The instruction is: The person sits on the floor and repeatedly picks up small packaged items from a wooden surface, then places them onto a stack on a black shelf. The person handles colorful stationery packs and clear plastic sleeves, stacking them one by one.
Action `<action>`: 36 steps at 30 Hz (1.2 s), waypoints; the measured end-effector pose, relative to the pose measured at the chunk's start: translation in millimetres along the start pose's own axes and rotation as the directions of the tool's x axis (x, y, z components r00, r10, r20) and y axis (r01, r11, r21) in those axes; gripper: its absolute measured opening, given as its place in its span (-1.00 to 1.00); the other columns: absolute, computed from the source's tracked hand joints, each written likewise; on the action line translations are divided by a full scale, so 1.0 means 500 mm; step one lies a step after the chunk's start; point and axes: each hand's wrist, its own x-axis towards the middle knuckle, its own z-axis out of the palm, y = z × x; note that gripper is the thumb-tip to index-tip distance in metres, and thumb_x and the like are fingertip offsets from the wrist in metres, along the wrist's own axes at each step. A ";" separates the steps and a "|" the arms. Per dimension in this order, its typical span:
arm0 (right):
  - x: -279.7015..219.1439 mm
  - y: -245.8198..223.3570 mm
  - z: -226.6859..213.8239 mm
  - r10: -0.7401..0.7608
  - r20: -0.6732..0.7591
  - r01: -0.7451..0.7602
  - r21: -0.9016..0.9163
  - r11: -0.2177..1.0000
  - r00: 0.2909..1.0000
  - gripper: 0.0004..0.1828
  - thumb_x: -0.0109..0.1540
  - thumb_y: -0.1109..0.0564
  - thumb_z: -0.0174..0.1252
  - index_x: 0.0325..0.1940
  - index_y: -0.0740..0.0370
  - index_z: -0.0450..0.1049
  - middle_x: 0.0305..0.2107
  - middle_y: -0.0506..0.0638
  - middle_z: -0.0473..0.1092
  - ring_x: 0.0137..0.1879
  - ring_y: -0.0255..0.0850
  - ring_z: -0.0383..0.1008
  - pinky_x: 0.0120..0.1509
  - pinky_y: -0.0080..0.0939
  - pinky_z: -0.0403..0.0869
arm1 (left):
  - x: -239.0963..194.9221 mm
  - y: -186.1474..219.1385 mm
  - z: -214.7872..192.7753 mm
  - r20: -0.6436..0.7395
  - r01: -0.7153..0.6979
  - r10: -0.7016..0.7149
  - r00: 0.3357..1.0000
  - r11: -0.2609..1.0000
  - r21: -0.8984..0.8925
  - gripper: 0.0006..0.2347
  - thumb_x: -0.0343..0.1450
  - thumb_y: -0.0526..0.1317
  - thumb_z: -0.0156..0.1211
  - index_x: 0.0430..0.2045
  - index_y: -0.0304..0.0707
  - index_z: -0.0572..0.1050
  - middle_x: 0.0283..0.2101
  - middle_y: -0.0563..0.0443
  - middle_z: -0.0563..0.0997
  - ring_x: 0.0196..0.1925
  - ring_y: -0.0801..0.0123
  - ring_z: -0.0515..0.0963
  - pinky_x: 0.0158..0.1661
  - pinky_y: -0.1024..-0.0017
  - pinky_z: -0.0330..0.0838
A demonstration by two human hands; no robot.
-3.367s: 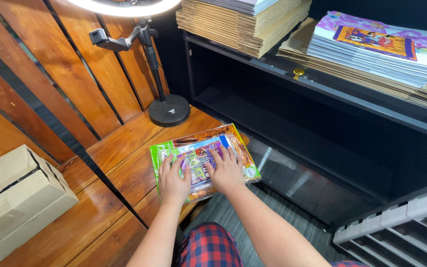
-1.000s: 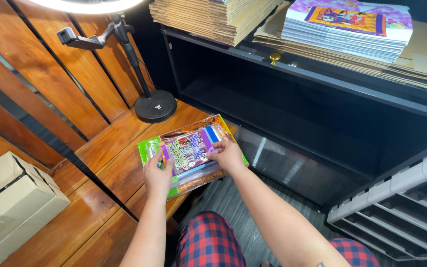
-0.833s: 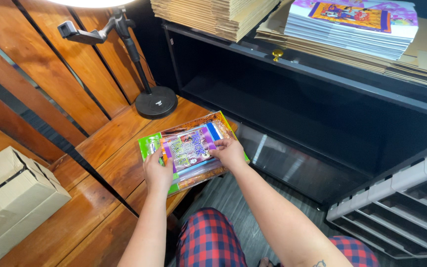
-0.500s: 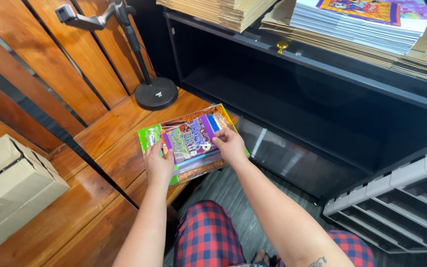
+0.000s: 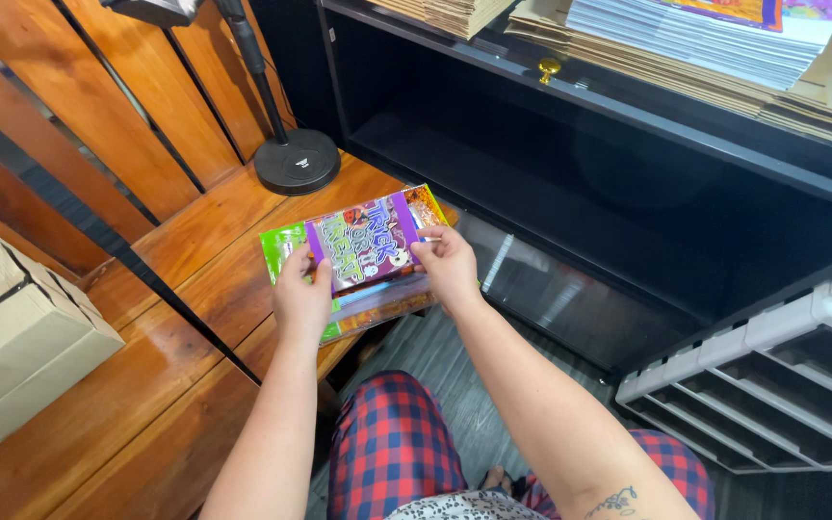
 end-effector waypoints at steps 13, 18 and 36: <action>-0.015 -0.269 -0.126 -0.169 -0.002 0.155 -0.378 0.913 0.986 -0.77 0.13 0.28 0.41 -0.12 0.17 0.70 -0.15 0.07 0.61 -0.18 -0.28 0.67 -0.11 -0.33 0.63 | 0.003 0.227 -0.020 0.079 -0.145 0.244 0.967 0.774 -0.617 -0.48 0.35 -0.38 0.42 0.24 -0.32 0.40 -0.33 -0.03 0.60 -0.39 0.54 0.61 -0.32 0.64 0.55; -0.005 -0.362 -0.180 -0.252 0.039 0.253 -0.290 0.923 0.967 -0.67 0.08 0.36 0.42 -0.07 0.28 0.68 -0.07 0.14 0.57 -0.11 -0.27 0.63 -0.04 -0.30 0.64 | 0.003 0.327 -0.036 0.187 -0.141 0.406 0.894 0.653 -0.745 -0.44 0.27 -0.37 0.52 0.19 -0.32 0.47 -0.32 -0.15 0.68 -0.37 0.45 0.69 -0.31 0.58 0.64; 0.077 -0.637 -0.432 -0.627 -0.093 0.450 -0.617 0.646 0.773 -0.63 0.07 0.19 0.53 -0.04 0.05 0.68 -0.05 -0.02 0.56 -0.11 -0.26 0.62 -0.05 -0.39 0.60 | 0.025 0.747 0.130 -0.015 -0.544 0.631 0.776 0.656 -0.524 -0.64 0.28 -0.33 0.56 -0.05 -0.26 0.63 0.10 -0.20 0.62 0.10 0.12 0.64 0.05 0.48 0.59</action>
